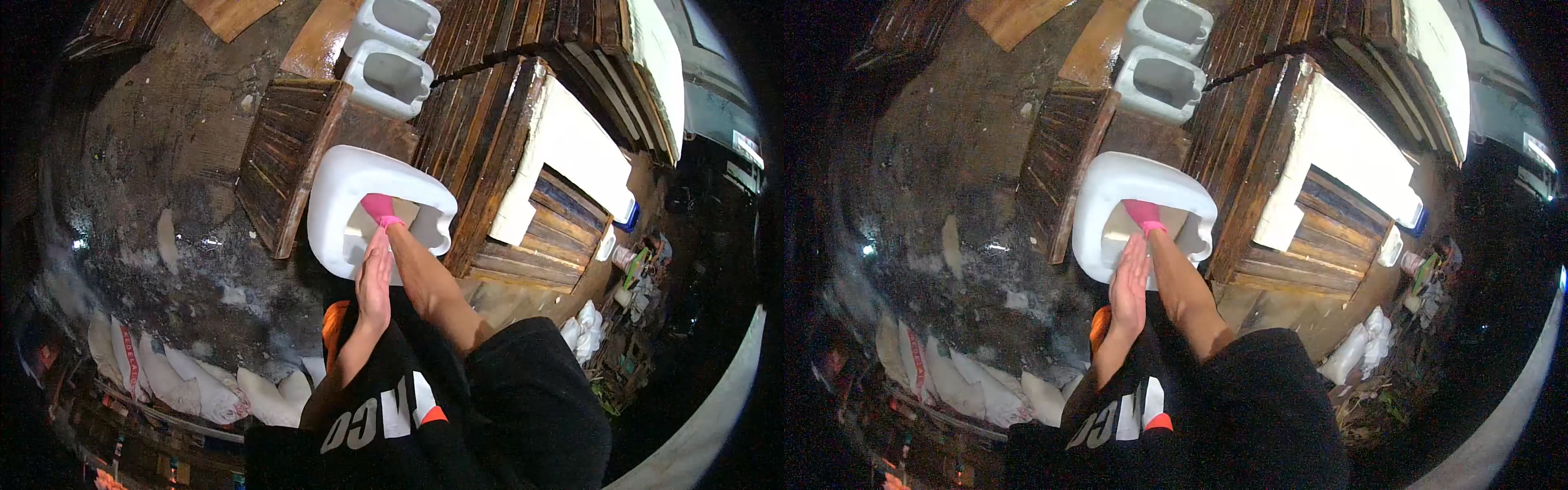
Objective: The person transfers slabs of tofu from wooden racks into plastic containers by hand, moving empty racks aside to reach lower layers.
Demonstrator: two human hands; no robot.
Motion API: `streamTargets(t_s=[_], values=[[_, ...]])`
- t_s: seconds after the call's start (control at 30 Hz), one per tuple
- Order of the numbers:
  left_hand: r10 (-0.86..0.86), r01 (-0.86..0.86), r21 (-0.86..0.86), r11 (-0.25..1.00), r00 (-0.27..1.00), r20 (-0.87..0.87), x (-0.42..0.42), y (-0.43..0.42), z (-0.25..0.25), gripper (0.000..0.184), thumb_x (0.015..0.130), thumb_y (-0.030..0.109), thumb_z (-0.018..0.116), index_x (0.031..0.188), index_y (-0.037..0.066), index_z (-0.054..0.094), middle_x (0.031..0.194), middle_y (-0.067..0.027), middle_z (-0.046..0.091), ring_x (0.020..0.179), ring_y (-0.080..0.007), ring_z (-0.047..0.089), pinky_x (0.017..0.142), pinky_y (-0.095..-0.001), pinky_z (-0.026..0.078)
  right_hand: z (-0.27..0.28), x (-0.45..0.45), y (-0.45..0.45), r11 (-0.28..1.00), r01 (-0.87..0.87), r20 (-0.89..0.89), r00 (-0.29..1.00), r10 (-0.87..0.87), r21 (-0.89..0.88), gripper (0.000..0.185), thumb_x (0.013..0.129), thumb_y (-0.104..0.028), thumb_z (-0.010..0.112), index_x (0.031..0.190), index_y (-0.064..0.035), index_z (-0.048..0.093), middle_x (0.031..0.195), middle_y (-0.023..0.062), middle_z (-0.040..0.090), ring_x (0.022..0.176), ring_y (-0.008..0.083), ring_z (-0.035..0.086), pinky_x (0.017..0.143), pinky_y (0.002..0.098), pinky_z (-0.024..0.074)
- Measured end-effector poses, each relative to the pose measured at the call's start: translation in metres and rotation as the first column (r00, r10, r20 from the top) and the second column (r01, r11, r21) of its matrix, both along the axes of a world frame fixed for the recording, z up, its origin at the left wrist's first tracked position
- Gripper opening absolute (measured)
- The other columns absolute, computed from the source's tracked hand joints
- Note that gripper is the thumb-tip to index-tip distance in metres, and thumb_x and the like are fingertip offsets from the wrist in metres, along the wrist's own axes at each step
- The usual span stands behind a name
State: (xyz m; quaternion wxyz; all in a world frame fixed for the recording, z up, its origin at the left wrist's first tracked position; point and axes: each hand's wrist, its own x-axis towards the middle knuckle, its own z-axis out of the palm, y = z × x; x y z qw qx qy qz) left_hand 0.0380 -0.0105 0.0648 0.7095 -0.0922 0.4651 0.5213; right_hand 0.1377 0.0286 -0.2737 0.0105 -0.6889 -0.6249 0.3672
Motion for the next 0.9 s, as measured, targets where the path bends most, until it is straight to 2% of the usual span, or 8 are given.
streamTargets(t_s=[0.27, 0.43, 0.5, 0.57, 0.67, 0.7, 0.8, 0.9], values=[[0.173, -0.177, -0.008, 0.984, 0.973, -0.15, 0.009, -0.005, -0.023, 0.051, 0.101, 0.026, 0.038, 0.142, -0.004, 0.032, 0.147, -0.0176, 0.034, 0.138, -0.0262, 0.032, 0.115, -0.0376, 0.023, 0.048, 0.01, 0.008, 0.954, 0.276, 0.172, 0.952, -0.254, -0.118, 0.037, 0.088, -0.033, 0.048, 0.099, -0.0035, 0.068, 0.101, 0.0232, 0.066, 0.091, 0.0395, 0.064, 0.082, 0.0469, 0.0508], [0.271, -0.282, 0.033, 0.959, 0.874, -0.404, 0.015, 0.011, -0.032, 0.048, 0.1, 0.025, 0.04, 0.14, -0.001, 0.037, 0.142, -0.0172, 0.042, 0.133, -0.0271, 0.04, 0.111, -0.039, 0.029, 0.151, 0.009, 0.021, 0.844, -0.485, 0.023, 0.864, 0.503, -0.23, 0.033, 0.091, -0.024, 0.048, 0.111, -0.003, 0.062, 0.116, 0.0226, 0.061, 0.112, 0.0358, 0.056, 0.094, 0.0414, 0.0455], [0.251, -0.209, 0.139, 0.968, 0.813, -0.526, 0.036, 0.023, -0.029, 0.048, 0.1, 0.025, 0.041, 0.14, -0.001, 0.037, 0.141, -0.0174, 0.043, 0.132, -0.0272, 0.04, 0.111, -0.0393, 0.03, 0.267, 0.031, 0.013, 0.995, -0.003, -0.388, 0.921, 0.043, 0.105, 0.031, 0.095, -0.022, 0.045, 0.113, -0.0055, 0.063, 0.116, 0.0201, 0.062, 0.11, 0.0333, 0.058, 0.094, 0.0386, 0.0454], [0.243, -0.105, 0.255, 0.961, 0.762, -0.6, 0.064, 0.036, -0.022, 0.048, 0.099, 0.025, 0.041, 0.139, -0.001, 0.038, 0.14, -0.0176, 0.043, 0.132, -0.0269, 0.04, 0.111, -0.0395, 0.03, 0.347, 0.094, 0.007, 0.973, 0.232, -0.583, 0.792, -0.18, 0.014, 0.03, 0.095, -0.022, 0.049, 0.118, -0.0082, 0.063, 0.102, 0.014, 0.069, 0.096, 0.0166, 0.065, 0.085, 0.0308, 0.0494], [0.082, 0.405, 0.329, 0.853, 0.517, -0.852, 0.125, 0.053, -0.017, 0.049, 0.101, 0.026, 0.034, 0.141, -0.002, 0.036, 0.143, -0.018, 0.039, 0.135, -0.027, 0.034, 0.113, -0.0372, 0.025, 0.375, 0.193, 0.015, 0.744, 0.626, -0.289, 0.775, -0.562, 0.232, 0.041, 0.097, -0.018, 0.043, 0.134, -0.0009, 0.044, 0.132, 0.0188, 0.048, 0.124, 0.0303, 0.044, 0.102, 0.0386, 0.0341], [0.07, 0.515, 0.345, 0.784, 0.479, -0.875, 0.148, 0.058, -0.02, 0.05, 0.101, 0.027, 0.032, 0.141, -0.002, 0.034, 0.145, -0.018, 0.037, 0.137, -0.0269, 0.032, 0.113, -0.0364, 0.023, 0.328, 0.22, 0.009, 0.631, 0.605, -0.232, 0.785, -0.575, 0.486, 0.05, 0.098, -0.018, 0.039, 0.143, 0.0012, 0.031, 0.148, 0.0213, 0.032, 0.14, 0.0349, 0.025, 0.113, 0.0412, 0.0204], [-0.022, 0.662, 0.348, 0.664, 0.482, -0.876, 0.197, 0.069, -0.038, 0.053, 0.103, 0.032, 0.025, 0.143, -0.003, 0.03, 0.149, -0.0179, 0.031, 0.14, -0.0265, 0.026, 0.115, -0.0339, 0.016, 0.272, 0.205, 0.001, 0.804, 0.299, 0.061, 0.922, -0.382, 0.514, 0.053, 0.098, -0.019, 0.038, 0.146, 0.0003, 0.024, 0.152, 0.0219, 0.022, 0.142, 0.0384, 0.015, 0.116, 0.0414, 0.0117], [-0.124, 0.607, 0.377, 0.699, 0.622, -0.773, 0.217, 0.063, -0.055, 0.055, 0.104, 0.033, 0.022, 0.144, -0.003, 0.03, 0.15, -0.0176, 0.03, 0.142, -0.0268, 0.023, 0.116, -0.0324, 0.013, 0.248, 0.21, 0.005, 0.668, 0.702, -0.652, 0.631, -0.421, 0.247, 0.052, 0.098, -0.021, 0.042, 0.143, 0.001, 0.029, 0.143, 0.0176, 0.037, 0.134, 0.0301, 0.034, 0.11, 0.0399, 0.0267]])
